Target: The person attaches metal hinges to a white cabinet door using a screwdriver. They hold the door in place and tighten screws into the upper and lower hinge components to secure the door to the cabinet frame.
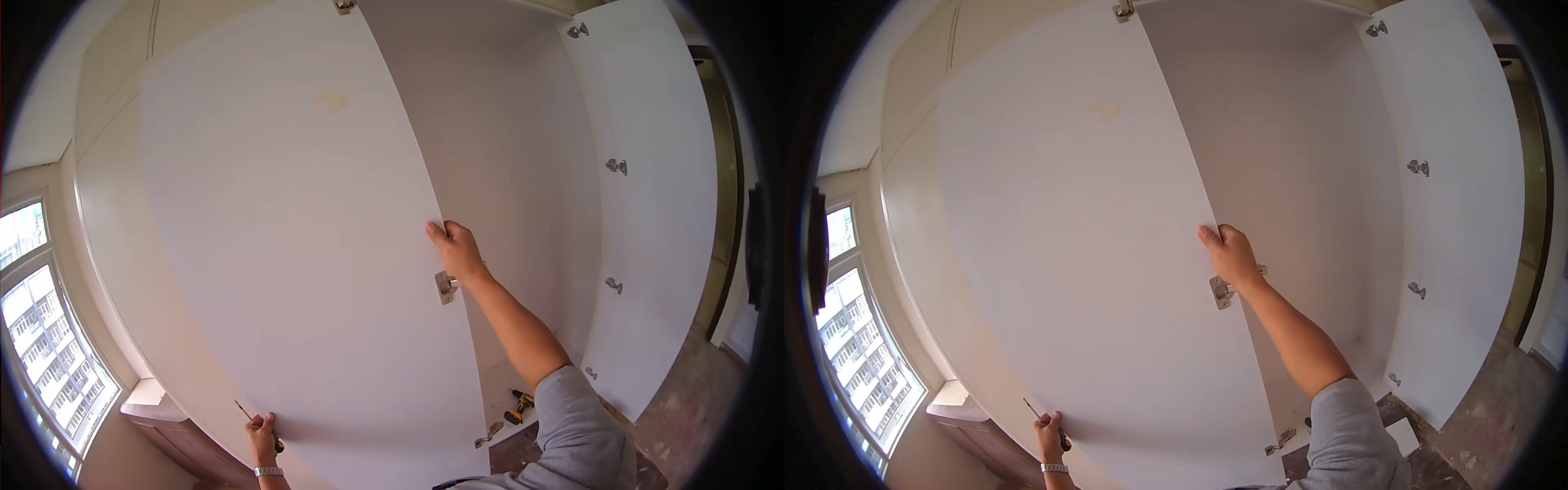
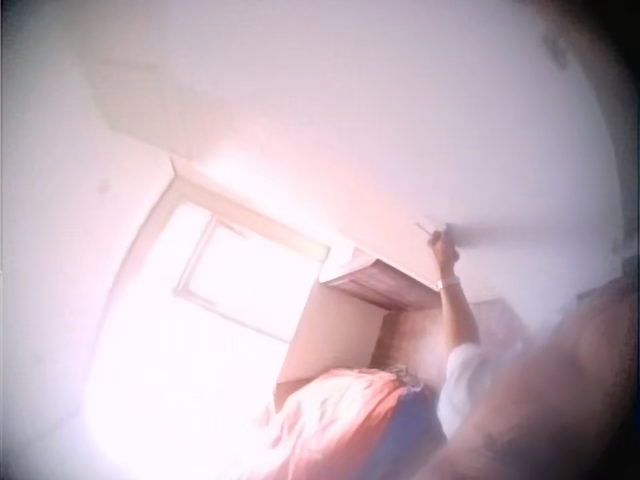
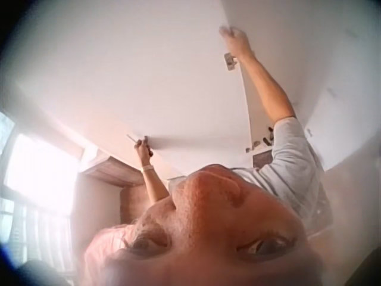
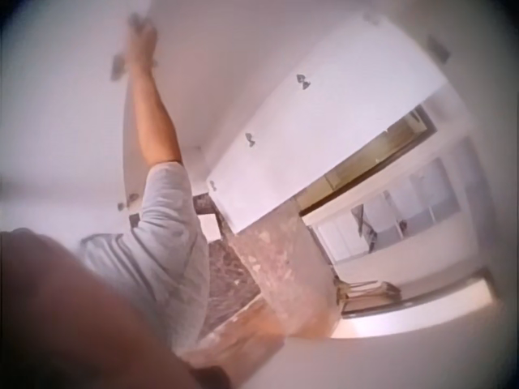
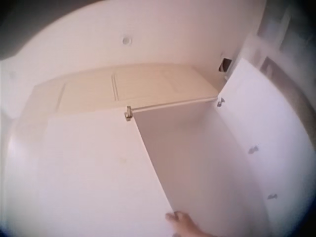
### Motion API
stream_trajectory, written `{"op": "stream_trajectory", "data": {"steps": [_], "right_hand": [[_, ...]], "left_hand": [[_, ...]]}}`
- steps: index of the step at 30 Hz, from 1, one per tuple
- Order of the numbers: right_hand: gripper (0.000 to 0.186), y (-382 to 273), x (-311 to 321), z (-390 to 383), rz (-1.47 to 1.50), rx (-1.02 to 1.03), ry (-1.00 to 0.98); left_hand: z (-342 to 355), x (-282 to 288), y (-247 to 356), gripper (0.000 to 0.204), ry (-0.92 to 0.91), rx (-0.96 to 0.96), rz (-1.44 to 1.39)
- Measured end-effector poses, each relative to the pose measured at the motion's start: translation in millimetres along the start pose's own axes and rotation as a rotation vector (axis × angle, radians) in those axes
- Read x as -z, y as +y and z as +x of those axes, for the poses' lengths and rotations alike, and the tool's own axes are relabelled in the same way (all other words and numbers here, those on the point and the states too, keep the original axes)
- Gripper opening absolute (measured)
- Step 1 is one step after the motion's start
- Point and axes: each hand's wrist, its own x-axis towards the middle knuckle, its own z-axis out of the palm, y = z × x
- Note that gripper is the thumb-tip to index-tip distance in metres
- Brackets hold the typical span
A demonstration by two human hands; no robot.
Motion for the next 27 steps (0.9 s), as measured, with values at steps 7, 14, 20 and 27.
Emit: {"op": "stream_trajectory", "data": {"steps": [7, 14, 20, 27], "right_hand": [[0.044, 2, 5, -9, -0.1, -0.059, -0.037], [0.05, 24, 13, 6, -0.16, -0.057, -0.089], [0.053, 29, 10, 13, -0.219, -0.071, -0.105], [0.054, 36, 13, 11, -0.193, -0.072, -0.1]], "left_hand": [[-6, 3, -2, 0.041, -0.019, 0.006, 0.035], [-3, -8, 1, 0.043, -0.044, 0.035, 0.08], [1, -13, -3, 0.042, -0.068, 0.064, 0.074], [9, -13, -9, 0.039, -0.128, 0.069, 0.07]]}}
